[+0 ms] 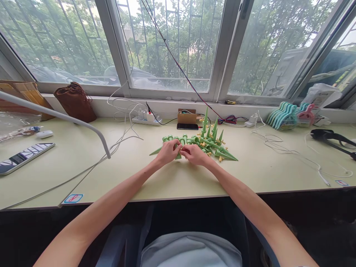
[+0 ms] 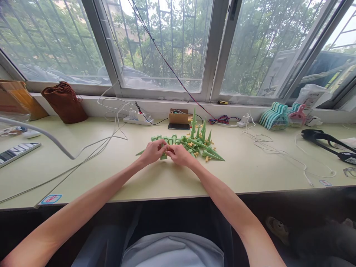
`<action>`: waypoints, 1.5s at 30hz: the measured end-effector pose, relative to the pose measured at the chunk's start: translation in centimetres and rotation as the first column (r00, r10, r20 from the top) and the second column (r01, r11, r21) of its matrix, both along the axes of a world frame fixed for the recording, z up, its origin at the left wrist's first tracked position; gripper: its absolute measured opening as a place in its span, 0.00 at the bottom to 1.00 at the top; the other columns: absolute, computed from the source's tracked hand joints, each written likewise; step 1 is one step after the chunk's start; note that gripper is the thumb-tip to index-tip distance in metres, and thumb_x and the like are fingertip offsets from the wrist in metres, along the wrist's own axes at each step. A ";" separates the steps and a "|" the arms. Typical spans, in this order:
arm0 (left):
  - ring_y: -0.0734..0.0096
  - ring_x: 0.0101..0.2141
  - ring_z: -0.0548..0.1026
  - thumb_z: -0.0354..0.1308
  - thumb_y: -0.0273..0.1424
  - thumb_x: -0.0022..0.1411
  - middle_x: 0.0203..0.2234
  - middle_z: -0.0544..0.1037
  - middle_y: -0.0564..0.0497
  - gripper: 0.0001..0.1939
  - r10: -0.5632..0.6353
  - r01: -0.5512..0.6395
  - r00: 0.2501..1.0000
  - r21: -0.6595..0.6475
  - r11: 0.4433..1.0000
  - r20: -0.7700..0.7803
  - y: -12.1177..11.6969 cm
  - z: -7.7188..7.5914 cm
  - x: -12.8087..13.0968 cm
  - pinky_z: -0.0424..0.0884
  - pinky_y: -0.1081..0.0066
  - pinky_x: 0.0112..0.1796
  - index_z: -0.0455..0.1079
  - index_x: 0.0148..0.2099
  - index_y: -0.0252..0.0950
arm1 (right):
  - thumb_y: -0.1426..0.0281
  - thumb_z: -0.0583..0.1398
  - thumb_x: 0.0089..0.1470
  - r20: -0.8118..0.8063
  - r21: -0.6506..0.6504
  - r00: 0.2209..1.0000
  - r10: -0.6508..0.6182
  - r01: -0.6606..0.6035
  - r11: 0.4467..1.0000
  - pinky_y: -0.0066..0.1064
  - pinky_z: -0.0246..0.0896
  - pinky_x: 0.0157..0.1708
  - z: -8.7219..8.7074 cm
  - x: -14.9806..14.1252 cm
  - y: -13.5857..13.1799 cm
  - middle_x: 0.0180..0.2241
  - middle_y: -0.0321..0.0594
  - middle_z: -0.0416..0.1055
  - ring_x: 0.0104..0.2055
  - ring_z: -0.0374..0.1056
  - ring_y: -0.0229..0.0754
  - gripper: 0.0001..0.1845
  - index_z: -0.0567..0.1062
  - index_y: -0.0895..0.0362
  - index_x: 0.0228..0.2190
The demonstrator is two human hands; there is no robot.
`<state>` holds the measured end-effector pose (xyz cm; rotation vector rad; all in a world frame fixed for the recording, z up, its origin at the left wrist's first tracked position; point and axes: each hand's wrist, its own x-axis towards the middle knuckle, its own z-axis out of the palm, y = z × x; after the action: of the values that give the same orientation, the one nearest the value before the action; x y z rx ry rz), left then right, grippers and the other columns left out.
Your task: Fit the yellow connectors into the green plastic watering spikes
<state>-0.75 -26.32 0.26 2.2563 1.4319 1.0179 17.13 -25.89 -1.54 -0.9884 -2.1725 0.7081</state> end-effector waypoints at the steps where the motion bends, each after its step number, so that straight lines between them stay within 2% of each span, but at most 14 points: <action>1: 0.70 0.21 0.65 0.52 0.36 0.65 0.19 0.70 0.55 0.10 -0.002 0.002 1.000 0.000 1.000 -0.001 0.0 0.0 0.0 0.62 0.70 0.29 0.69 0.34 0.38 | 0.65 0.56 0.62 0.004 -0.003 1.000 0.003 -0.003 1.000 0.27 0.52 0.28 0.0 0.0 0.0 0.21 0.34 0.67 0.24 0.58 0.34 0.14 0.70 0.58 0.25; 12: 0.70 0.21 0.65 0.52 0.35 0.65 0.18 0.70 0.55 0.10 -0.006 0.006 1.000 -0.002 1.000 -0.003 -0.2 0.3 0.1 0.61 0.70 0.29 0.69 0.33 0.38 | 0.65 0.52 0.64 0.048 -0.011 0.999 0.009 -0.009 1.000 0.28 0.48 0.27 0.4 0.0 -0.3 0.17 0.32 0.60 0.22 0.53 0.34 0.20 0.61 0.56 0.20; 21: 0.69 0.21 0.65 0.51 0.36 0.65 0.19 0.70 0.55 0.10 -0.005 0.005 1.000 -0.009 1.000 -0.008 -0.2 0.2 0.1 0.62 0.69 0.29 0.69 0.33 0.39 | 0.64 0.57 0.61 0.031 0.001 0.999 0.017 -0.017 1.000 0.27 0.49 0.27 0.0 0.1 -0.1 0.20 0.31 0.64 0.23 0.56 0.33 0.14 0.68 0.57 0.25; 32: 0.69 0.22 0.66 0.51 0.36 0.65 0.18 0.70 0.55 0.11 -0.012 0.012 1.000 -0.003 1.000 -0.011 -0.1 0.1 0.0 0.63 0.69 0.29 0.69 0.33 0.39 | 0.67 0.54 0.63 0.067 0.018 0.997 0.025 -0.026 0.999 0.27 0.50 0.28 0.0 -0.1 0.0 0.20 0.33 0.64 0.24 0.56 0.34 0.17 0.67 0.58 0.22; 39: 0.70 0.21 0.65 0.51 0.36 0.65 0.19 0.70 0.55 0.10 -0.018 0.017 1.000 -0.010 1.000 -0.011 -0.3 0.2 0.1 0.63 0.69 0.29 0.69 0.34 0.38 | 0.65 0.56 0.63 0.100 0.018 0.995 0.028 -0.030 0.999 0.28 0.47 0.27 -0.1 0.0 0.1 0.19 0.32 0.62 0.23 0.54 0.33 0.19 0.67 0.58 0.21; 45: 0.70 0.21 0.65 0.52 0.35 0.64 0.18 0.68 0.55 0.10 -0.013 0.013 1.000 -0.011 1.000 -0.011 -0.4 0.4 0.1 0.63 0.69 0.29 0.69 0.34 0.38 | 0.66 0.58 0.61 0.109 0.009 0.993 0.035 -0.036 0.999 0.28 0.45 0.27 0.0 0.0 -0.1 0.19 0.31 0.62 0.23 0.53 0.32 0.16 0.67 0.58 0.22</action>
<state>-0.65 -26.68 0.63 2.2641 1.4222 0.9921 17.16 -25.95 -1.50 -1.0058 -2.2912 0.6719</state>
